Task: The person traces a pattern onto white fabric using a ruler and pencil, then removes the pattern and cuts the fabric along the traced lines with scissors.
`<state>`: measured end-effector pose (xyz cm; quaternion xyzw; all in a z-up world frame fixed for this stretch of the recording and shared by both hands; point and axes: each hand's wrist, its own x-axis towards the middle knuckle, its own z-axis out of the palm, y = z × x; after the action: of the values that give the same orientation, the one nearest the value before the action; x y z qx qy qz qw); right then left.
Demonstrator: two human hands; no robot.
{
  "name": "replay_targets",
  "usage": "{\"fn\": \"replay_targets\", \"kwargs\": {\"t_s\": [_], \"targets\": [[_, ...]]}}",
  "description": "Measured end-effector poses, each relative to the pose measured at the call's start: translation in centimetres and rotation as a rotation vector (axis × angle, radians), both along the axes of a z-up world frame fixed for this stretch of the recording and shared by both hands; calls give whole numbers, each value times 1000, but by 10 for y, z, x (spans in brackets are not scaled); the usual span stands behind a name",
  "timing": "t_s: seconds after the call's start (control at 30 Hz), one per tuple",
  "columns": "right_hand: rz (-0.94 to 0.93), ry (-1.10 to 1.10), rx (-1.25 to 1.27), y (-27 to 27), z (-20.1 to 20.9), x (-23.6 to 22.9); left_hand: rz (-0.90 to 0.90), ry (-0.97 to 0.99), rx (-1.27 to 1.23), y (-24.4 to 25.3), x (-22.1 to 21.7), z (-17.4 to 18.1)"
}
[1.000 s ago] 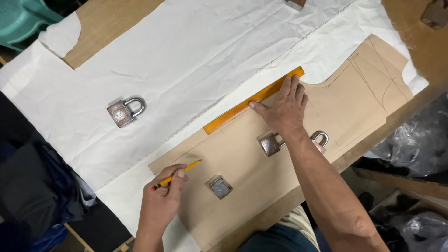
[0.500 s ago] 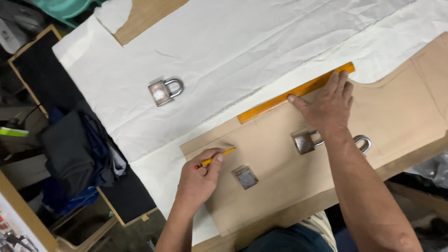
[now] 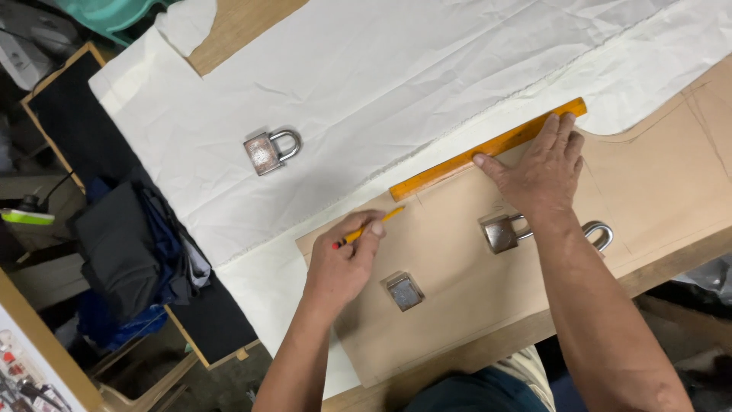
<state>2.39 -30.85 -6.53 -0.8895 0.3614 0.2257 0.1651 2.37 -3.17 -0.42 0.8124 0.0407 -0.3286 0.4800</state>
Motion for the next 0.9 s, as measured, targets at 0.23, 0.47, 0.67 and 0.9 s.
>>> {"fn": "replay_targets", "kwargs": {"t_s": [0.23,0.47,0.67,0.9], "targets": [[10,35,-37,-9,-10,-2,64,-41,-335,-101,41,-44],[10,-1,-31,-22,-49,-9,37,64,-390,-194,61,-70],[-4,35,1,-24,-56,-10,-82,2,-296,-224,65,-87],[38,95,-75,-22,-55,-6,-403,-113,-29,-215,81,-79]]}}
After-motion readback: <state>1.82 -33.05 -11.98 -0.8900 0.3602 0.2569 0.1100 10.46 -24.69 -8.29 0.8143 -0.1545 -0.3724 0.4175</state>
